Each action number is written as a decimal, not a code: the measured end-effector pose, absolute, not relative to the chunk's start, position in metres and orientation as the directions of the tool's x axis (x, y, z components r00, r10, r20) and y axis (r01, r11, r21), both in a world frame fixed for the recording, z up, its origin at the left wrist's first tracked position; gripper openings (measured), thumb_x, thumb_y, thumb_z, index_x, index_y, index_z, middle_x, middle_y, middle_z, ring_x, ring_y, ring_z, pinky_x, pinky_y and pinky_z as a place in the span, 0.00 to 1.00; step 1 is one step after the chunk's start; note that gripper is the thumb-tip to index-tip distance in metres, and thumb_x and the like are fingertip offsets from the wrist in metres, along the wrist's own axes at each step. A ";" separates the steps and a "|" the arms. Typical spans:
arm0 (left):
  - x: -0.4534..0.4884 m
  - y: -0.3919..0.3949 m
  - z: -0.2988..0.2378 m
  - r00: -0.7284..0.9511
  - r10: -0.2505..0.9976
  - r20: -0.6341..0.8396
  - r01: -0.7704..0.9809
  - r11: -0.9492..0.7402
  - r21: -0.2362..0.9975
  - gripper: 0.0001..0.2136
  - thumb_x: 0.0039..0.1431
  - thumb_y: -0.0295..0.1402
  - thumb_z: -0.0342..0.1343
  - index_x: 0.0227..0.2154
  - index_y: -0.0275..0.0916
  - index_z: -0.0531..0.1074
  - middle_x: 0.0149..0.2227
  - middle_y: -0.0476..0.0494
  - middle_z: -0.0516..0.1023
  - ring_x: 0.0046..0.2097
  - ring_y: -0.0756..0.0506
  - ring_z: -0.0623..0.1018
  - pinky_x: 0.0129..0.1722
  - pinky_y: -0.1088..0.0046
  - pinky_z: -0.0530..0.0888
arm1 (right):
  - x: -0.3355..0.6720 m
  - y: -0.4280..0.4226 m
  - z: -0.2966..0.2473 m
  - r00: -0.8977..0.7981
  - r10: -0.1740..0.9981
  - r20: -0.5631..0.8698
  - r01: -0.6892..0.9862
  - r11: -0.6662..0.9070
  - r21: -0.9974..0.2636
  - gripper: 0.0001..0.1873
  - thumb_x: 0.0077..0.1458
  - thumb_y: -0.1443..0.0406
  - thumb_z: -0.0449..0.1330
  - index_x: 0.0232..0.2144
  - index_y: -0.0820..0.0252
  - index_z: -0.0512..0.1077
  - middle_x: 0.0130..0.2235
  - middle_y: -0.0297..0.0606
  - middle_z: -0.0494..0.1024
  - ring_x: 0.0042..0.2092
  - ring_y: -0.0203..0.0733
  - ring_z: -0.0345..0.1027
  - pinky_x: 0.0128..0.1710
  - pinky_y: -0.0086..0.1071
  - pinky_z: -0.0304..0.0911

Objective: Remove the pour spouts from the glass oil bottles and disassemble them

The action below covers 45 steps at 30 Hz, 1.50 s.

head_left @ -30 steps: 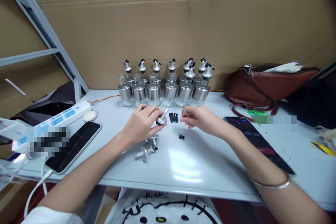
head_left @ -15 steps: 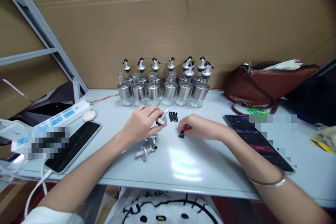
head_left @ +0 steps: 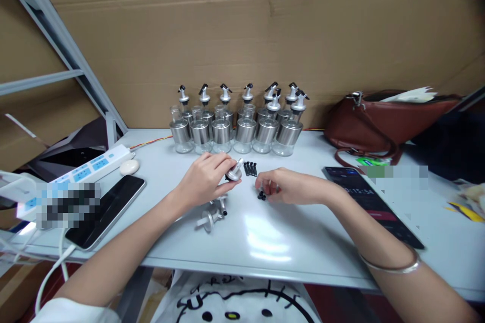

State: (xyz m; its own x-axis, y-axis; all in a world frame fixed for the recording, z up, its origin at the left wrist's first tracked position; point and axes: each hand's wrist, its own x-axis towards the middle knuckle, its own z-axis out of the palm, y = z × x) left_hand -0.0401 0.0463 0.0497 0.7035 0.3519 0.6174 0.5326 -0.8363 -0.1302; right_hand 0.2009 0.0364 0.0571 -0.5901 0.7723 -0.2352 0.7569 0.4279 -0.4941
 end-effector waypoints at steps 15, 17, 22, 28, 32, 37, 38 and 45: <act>-0.039 0.047 0.046 0.807 0.374 0.458 0.473 -0.872 -0.122 0.12 0.65 0.38 0.47 0.44 0.34 0.65 0.36 0.43 0.74 0.34 0.46 0.74 0.35 0.70 0.69 | 0.191 0.034 0.065 -0.549 0.835 0.031 0.669 0.461 -0.583 0.12 0.56 0.57 0.58 0.33 0.61 0.68 0.30 0.35 0.72 0.30 0.36 0.64 0.30 0.29 0.60; -0.039 0.047 0.046 0.825 0.374 0.423 0.466 -0.875 -0.135 0.12 0.65 0.37 0.47 0.45 0.35 0.65 0.36 0.43 0.74 0.34 0.47 0.74 0.35 0.71 0.68 | 0.187 0.031 0.065 -0.543 0.826 0.150 0.610 0.511 -0.606 0.14 0.59 0.55 0.54 0.32 0.61 0.66 0.30 0.35 0.71 0.30 0.36 0.63 0.30 0.29 0.59; -0.040 0.048 0.043 0.826 0.384 0.413 0.449 -0.891 -0.069 0.12 0.63 0.34 0.51 0.47 0.34 0.64 0.36 0.43 0.74 0.35 0.46 0.74 0.35 0.70 0.70 | 0.177 0.027 0.056 -0.588 0.767 0.257 0.565 0.617 -0.547 0.12 0.60 0.57 0.54 0.34 0.61 0.68 0.29 0.34 0.71 0.29 0.35 0.63 0.30 0.28 0.57; -0.041 0.048 0.042 0.689 0.420 0.591 0.417 -0.896 0.151 0.09 0.62 0.37 0.53 0.40 0.37 0.64 0.32 0.47 0.73 0.33 0.49 0.73 0.35 0.72 0.71 | 0.173 0.027 0.052 -0.585 0.675 0.450 0.584 0.735 -0.343 0.17 0.63 0.57 0.48 0.29 0.61 0.67 0.25 0.34 0.70 0.27 0.35 0.61 0.32 0.31 0.54; -0.039 0.044 0.046 0.548 0.379 0.745 0.351 -0.913 0.207 0.09 0.64 0.34 0.49 0.45 0.38 0.64 0.35 0.46 0.74 0.34 0.50 0.73 0.34 0.74 0.71 | 0.173 0.024 0.058 -0.487 0.721 0.492 0.543 0.692 -0.476 0.25 0.64 0.54 0.43 0.20 0.59 0.61 0.19 0.31 0.63 0.23 0.33 0.55 0.29 0.30 0.52; -0.036 0.045 0.043 0.605 0.343 0.719 0.435 -0.898 0.063 0.09 0.67 0.33 0.39 0.45 0.37 0.60 0.36 0.43 0.72 0.36 0.47 0.72 0.36 0.70 0.70 | 0.163 0.015 0.061 -0.517 0.802 0.300 0.297 0.497 -0.815 0.26 0.63 0.49 0.43 0.25 0.60 0.65 0.26 0.34 0.69 0.29 0.35 0.63 0.33 0.30 0.58; -0.036 0.046 0.042 0.619 0.326 0.714 0.445 -0.895 0.022 0.09 0.67 0.33 0.38 0.45 0.37 0.59 0.35 0.43 0.72 0.35 0.47 0.71 0.36 0.70 0.70 | 0.161 0.014 0.060 -0.524 0.804 0.280 0.268 0.468 -0.842 0.25 0.63 0.49 0.43 0.26 0.60 0.65 0.26 0.34 0.70 0.30 0.35 0.64 0.34 0.30 0.59; -0.032 0.047 0.035 0.602 0.285 0.746 0.440 -0.898 -0.012 0.11 0.66 0.35 0.34 0.34 0.39 0.59 0.27 0.47 0.67 0.27 0.47 0.64 0.32 0.68 0.64 | 0.152 0.008 0.056 -0.502 0.834 0.229 0.268 0.402 -0.875 0.26 0.61 0.47 0.45 0.20 0.58 0.58 0.21 0.29 0.60 0.24 0.32 0.54 0.27 0.28 0.53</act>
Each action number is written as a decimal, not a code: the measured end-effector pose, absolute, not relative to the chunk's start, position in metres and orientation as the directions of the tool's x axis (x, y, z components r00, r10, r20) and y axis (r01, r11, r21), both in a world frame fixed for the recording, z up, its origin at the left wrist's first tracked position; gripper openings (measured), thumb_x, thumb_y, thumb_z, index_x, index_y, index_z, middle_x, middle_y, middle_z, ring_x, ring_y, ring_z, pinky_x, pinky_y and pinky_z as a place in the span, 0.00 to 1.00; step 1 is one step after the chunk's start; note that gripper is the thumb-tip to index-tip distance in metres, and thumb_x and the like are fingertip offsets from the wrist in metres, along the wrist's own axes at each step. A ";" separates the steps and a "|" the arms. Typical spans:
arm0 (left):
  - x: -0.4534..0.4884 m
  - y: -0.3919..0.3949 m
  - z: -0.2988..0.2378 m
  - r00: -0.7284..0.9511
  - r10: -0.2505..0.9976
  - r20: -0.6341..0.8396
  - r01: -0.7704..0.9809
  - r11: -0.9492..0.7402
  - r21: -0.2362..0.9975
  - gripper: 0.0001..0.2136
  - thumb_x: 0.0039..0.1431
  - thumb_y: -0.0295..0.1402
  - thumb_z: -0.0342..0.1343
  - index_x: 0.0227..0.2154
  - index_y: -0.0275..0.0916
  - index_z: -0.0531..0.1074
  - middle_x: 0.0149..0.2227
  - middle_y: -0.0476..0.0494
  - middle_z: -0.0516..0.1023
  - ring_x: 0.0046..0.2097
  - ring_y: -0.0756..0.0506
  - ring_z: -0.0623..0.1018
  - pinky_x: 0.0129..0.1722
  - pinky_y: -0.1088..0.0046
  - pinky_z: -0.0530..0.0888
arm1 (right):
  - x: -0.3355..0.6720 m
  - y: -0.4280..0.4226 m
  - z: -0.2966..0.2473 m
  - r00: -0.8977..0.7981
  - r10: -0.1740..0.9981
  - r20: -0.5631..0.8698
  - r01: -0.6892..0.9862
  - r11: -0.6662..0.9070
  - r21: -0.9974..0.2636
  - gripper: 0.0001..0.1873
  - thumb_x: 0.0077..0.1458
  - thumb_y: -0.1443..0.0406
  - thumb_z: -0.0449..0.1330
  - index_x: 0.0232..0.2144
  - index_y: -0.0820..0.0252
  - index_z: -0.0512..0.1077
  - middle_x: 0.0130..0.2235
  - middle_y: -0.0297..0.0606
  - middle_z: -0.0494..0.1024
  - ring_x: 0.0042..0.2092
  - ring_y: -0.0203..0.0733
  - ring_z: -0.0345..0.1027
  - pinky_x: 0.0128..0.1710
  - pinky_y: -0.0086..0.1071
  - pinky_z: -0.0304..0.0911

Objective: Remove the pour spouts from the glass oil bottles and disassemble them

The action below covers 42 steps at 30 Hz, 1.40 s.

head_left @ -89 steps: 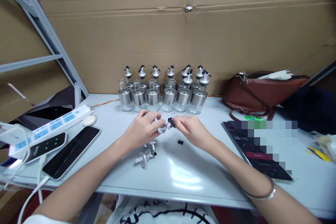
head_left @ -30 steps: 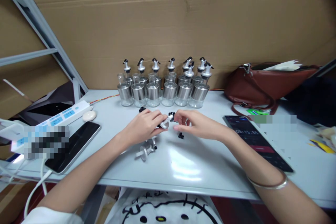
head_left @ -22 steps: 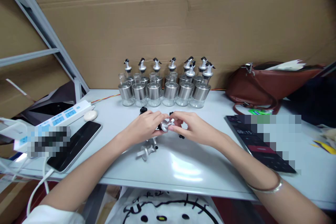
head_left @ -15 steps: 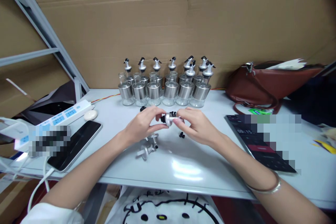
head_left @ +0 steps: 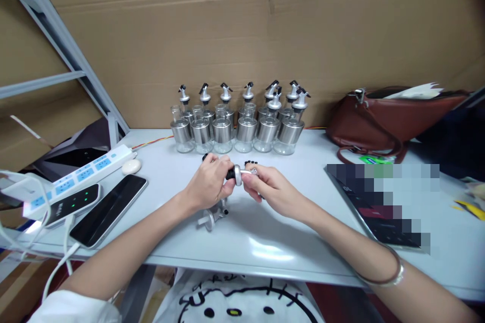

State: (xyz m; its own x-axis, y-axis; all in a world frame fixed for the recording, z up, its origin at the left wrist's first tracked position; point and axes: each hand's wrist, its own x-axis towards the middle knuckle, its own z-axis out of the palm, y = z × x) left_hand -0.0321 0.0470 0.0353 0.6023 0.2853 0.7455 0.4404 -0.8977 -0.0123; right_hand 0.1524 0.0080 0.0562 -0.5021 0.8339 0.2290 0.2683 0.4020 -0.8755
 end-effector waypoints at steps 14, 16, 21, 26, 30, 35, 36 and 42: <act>-0.030 0.039 0.055 0.552 0.702 0.449 0.416 -0.699 0.581 0.24 0.65 0.47 0.26 0.19 0.40 0.53 0.18 0.52 0.57 0.23 0.50 0.59 0.26 0.72 0.60 | 0.157 0.019 0.055 -0.677 0.224 0.701 0.554 0.783 0.284 0.16 0.66 0.64 0.47 0.28 0.62 0.67 0.25 0.36 0.71 0.27 0.36 0.58 0.28 0.32 0.49; -0.030 0.040 0.056 0.598 0.754 0.271 0.365 -0.557 0.746 0.25 0.63 0.51 0.28 0.18 0.40 0.53 0.17 0.52 0.55 0.22 0.51 0.58 0.23 0.73 0.58 | 0.163 0.021 0.057 -0.733 0.157 0.662 0.538 0.730 0.422 0.13 0.65 0.65 0.48 0.30 0.62 0.69 0.28 0.38 0.75 0.28 0.37 0.60 0.29 0.33 0.50; -0.030 0.043 0.054 0.627 0.769 0.124 0.282 -0.373 0.884 0.26 0.59 0.56 0.33 0.18 0.40 0.53 0.17 0.54 0.54 0.21 0.53 0.54 0.22 0.75 0.56 | 0.168 0.025 0.058 -0.745 0.118 0.657 0.507 0.740 0.442 0.12 0.64 0.65 0.49 0.31 0.63 0.69 0.30 0.40 0.77 0.29 0.38 0.63 0.31 0.34 0.52; -0.038 0.050 0.058 0.548 0.785 0.287 0.284 -0.498 0.819 0.22 0.62 0.52 0.39 0.23 0.38 0.60 0.22 0.51 0.64 0.25 0.51 0.65 0.28 0.75 0.63 | 0.170 0.023 0.051 -0.570 0.261 0.779 0.524 0.846 0.100 0.14 0.64 0.65 0.47 0.28 0.61 0.65 0.22 0.34 0.71 0.24 0.36 0.60 0.29 0.34 0.54; -0.054 0.067 0.061 0.216 0.798 0.562 0.302 -0.602 0.739 0.17 0.64 0.47 0.41 0.31 0.38 0.63 0.27 0.48 0.70 0.31 0.49 0.71 0.34 0.73 0.68 | 0.177 0.021 0.049 -0.248 0.426 0.870 0.523 0.815 -0.250 0.13 0.64 0.66 0.47 0.28 0.58 0.64 0.22 0.31 0.66 0.22 0.33 0.58 0.23 0.29 0.53; -0.070 0.085 0.052 0.235 0.711 0.663 0.661 -0.617 0.427 0.08 0.62 0.33 0.50 0.42 0.39 0.68 0.41 0.43 0.73 0.43 0.44 0.73 0.45 0.66 0.68 | 0.178 0.024 0.053 -0.181 0.452 0.874 0.586 0.763 -0.273 0.07 0.63 0.67 0.48 0.34 0.58 0.66 0.26 0.33 0.66 0.27 0.36 0.60 0.27 0.30 0.57; -0.072 0.087 0.049 0.282 0.721 0.634 0.747 -0.579 0.326 0.08 0.62 0.30 0.49 0.42 0.38 0.68 0.43 0.41 0.72 0.46 0.43 0.72 0.47 0.64 0.67 | 0.178 0.025 0.053 -0.213 0.452 0.866 0.602 0.759 -0.248 0.06 0.62 0.68 0.49 0.36 0.59 0.66 0.28 0.35 0.67 0.30 0.37 0.62 0.29 0.31 0.59; -0.083 0.096 0.033 0.350 0.883 0.313 0.916 -0.393 0.084 0.11 0.58 0.23 0.46 0.39 0.35 0.71 0.41 0.37 0.72 0.45 0.39 0.71 0.46 0.62 0.68 | 0.176 0.028 0.049 -0.302 0.413 0.860 0.637 0.758 -0.140 0.12 0.61 0.72 0.48 0.45 0.60 0.65 0.38 0.44 0.72 0.39 0.42 0.66 0.37 0.35 0.63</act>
State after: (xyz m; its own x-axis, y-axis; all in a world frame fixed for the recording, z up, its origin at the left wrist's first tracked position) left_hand -0.0828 0.0958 0.0328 0.3501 0.8828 0.3131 0.9157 -0.3929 0.0839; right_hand 0.1759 0.0279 0.0491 -0.3016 0.4125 0.8596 0.6374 0.7577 -0.1400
